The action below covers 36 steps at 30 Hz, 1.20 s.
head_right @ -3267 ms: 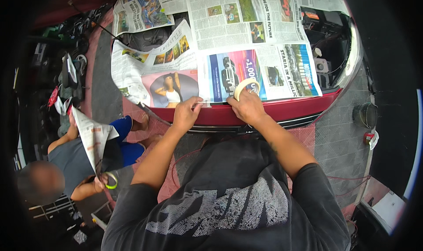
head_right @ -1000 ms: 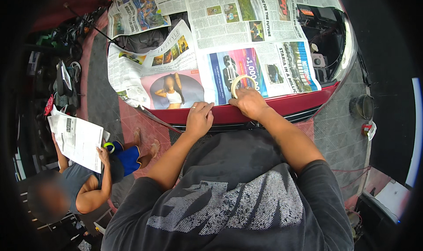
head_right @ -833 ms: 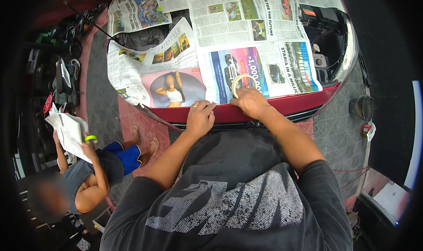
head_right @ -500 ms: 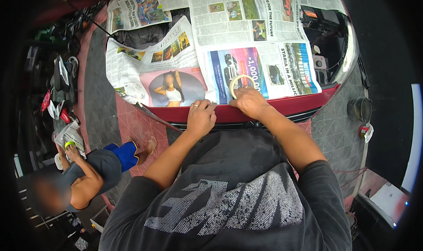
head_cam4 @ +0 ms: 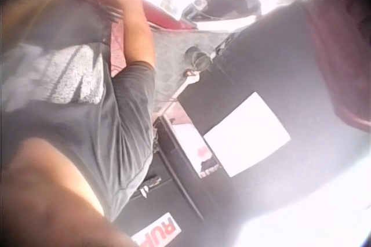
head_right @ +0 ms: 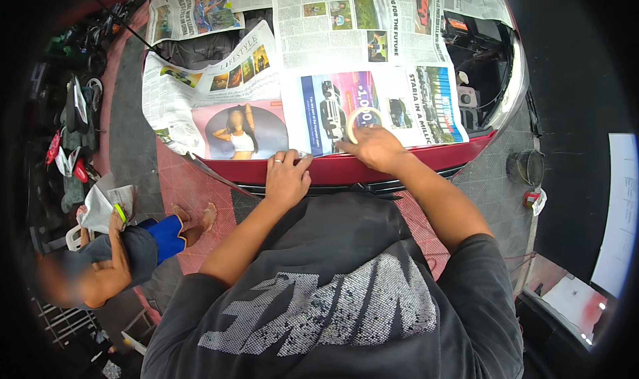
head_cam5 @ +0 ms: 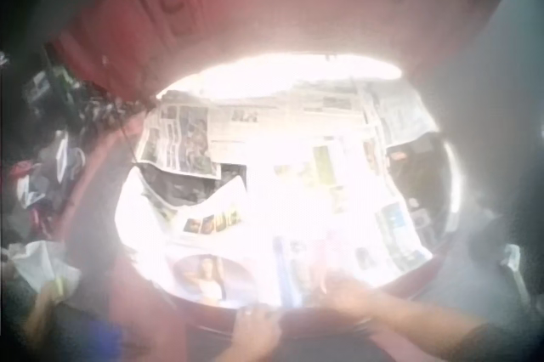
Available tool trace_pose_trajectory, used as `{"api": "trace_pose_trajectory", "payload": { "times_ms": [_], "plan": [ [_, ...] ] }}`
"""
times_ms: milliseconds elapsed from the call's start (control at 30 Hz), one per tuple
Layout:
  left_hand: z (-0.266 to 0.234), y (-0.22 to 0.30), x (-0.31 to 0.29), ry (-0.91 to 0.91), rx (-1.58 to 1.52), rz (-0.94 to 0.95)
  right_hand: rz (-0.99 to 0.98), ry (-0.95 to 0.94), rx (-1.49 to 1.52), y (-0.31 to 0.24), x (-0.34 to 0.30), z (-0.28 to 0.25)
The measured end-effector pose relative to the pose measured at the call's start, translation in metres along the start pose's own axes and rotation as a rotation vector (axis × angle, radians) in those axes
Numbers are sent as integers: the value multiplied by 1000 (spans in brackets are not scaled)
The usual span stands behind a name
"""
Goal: The person tapes newspaper sheets to the front bumper, hood, and rear window of a red car using masking tape. A coworker assists by taping the side windows and wiping the hood.
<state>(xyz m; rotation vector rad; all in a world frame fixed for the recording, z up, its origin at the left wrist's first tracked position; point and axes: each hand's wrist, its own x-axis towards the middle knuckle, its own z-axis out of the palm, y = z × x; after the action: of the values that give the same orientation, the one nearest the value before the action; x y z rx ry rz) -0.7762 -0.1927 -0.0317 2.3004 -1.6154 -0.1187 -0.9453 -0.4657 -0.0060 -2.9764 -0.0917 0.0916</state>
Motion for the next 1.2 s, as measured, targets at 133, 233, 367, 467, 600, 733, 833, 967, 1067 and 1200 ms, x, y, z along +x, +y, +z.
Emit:
{"api": "trace_pose_trajectory", "payload": {
  "times_ms": [133,233,367,467,600,733,833,967,1067,1200],
  "plan": [
    [0,2,-2,9,-16,0,236,128,0,23,-59,-25],
    [1,3,-3,44,-36,0,251,145,9,35,-98,-11],
    [3,4,-3,-8,-55,-32,258,245,29,37,-110,11],
    [0,5,-4,-25,-33,-6,301,244,14,39,-103,15],
    [0,8,-3,-65,14,-11,210,230,24,50,-106,14],
    [-1,9,-4,-99,46,0,133,215,-58,50,-107,8],
    [-2,11,-2,-89,26,-15,94,178,-78,52,-108,11],
    [-4,15,1,-78,14,-36,84,128,-71,53,-106,16],
    [-6,22,6,-71,62,-35,83,119,-70,53,-107,17],
    [5,36,14,-37,-22,-46,82,102,-68,53,-106,15]
  ]
}}
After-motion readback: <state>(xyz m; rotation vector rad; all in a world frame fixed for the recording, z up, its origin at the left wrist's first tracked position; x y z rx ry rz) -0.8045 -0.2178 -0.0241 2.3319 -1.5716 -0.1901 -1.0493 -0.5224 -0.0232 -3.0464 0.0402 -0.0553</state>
